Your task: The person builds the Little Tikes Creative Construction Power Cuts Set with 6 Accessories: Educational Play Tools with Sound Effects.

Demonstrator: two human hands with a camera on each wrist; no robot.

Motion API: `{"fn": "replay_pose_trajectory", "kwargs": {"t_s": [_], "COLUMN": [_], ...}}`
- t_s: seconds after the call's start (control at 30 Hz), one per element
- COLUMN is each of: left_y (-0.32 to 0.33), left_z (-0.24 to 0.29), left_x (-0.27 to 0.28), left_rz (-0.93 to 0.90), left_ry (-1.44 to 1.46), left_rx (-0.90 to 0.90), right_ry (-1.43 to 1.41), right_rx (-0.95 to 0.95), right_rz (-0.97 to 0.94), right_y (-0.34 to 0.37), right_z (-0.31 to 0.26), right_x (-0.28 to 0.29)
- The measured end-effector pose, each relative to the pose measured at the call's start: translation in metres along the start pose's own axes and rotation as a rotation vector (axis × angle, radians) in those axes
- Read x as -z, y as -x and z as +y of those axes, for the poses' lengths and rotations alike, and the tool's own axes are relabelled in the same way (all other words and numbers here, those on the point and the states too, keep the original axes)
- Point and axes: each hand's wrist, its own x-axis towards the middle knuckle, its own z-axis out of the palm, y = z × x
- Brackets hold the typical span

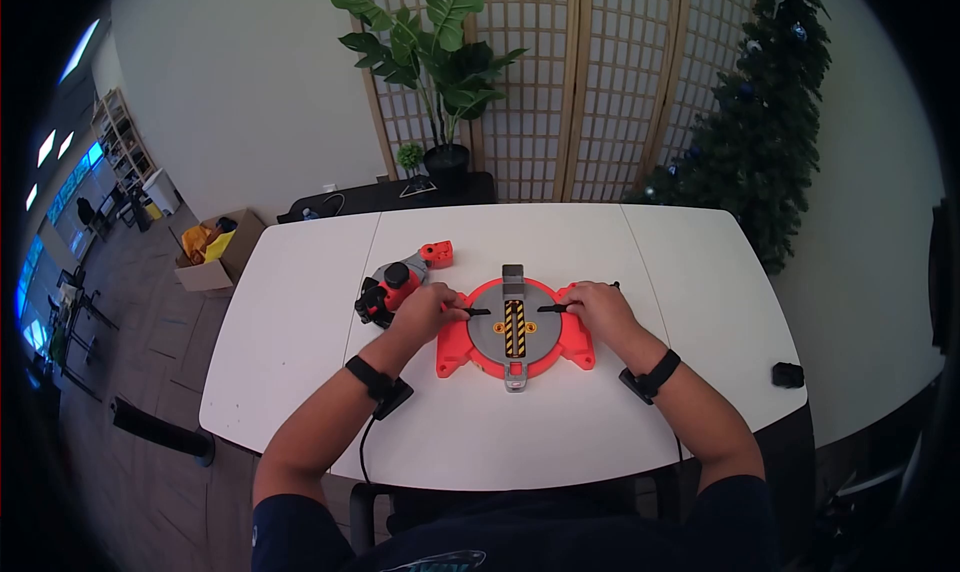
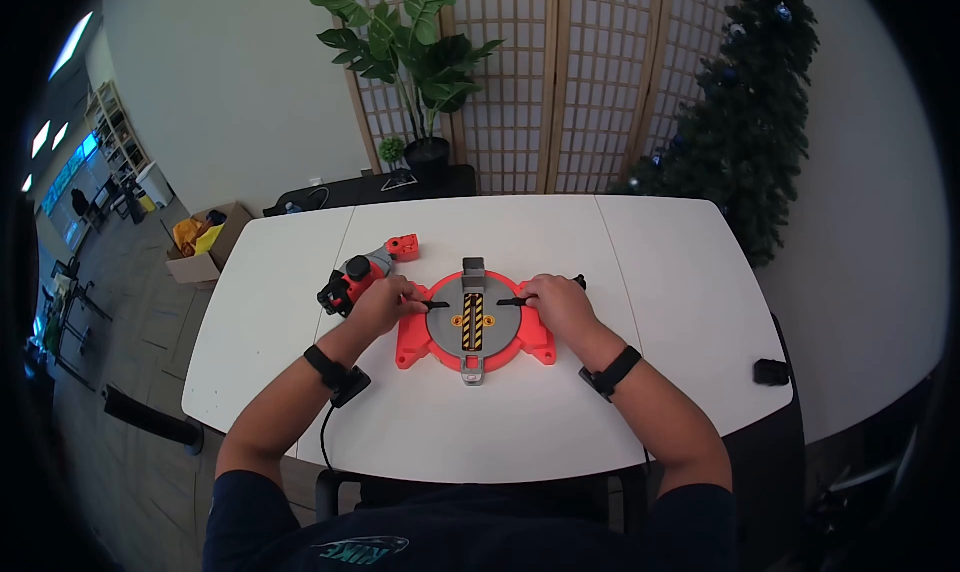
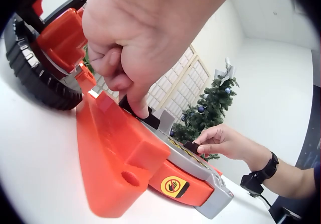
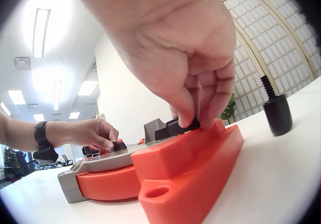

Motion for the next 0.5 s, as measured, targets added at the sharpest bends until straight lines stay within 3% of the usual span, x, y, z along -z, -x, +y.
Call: {"fn": "replay_pose_trajectory", "kwargs": {"t_s": [0.3, 0.5], "left_y": [0.009, 0.016], "left_z": [0.016, 0.019], "left_x": [0.004, 0.003], "left_rz": [-0.016, -0.121], "left_ry": [-0.205, -0.226], "left_rx": [-0.103, -0.192], "right_ry": [0.024, 0.099], "right_rx": [0.016, 0.024], "right_rz": [-0.016, -0.21], "right_y": [0.001, 0.006], "right_z": [-0.001, -0.013], "right_x": [0.001, 0.011]}}
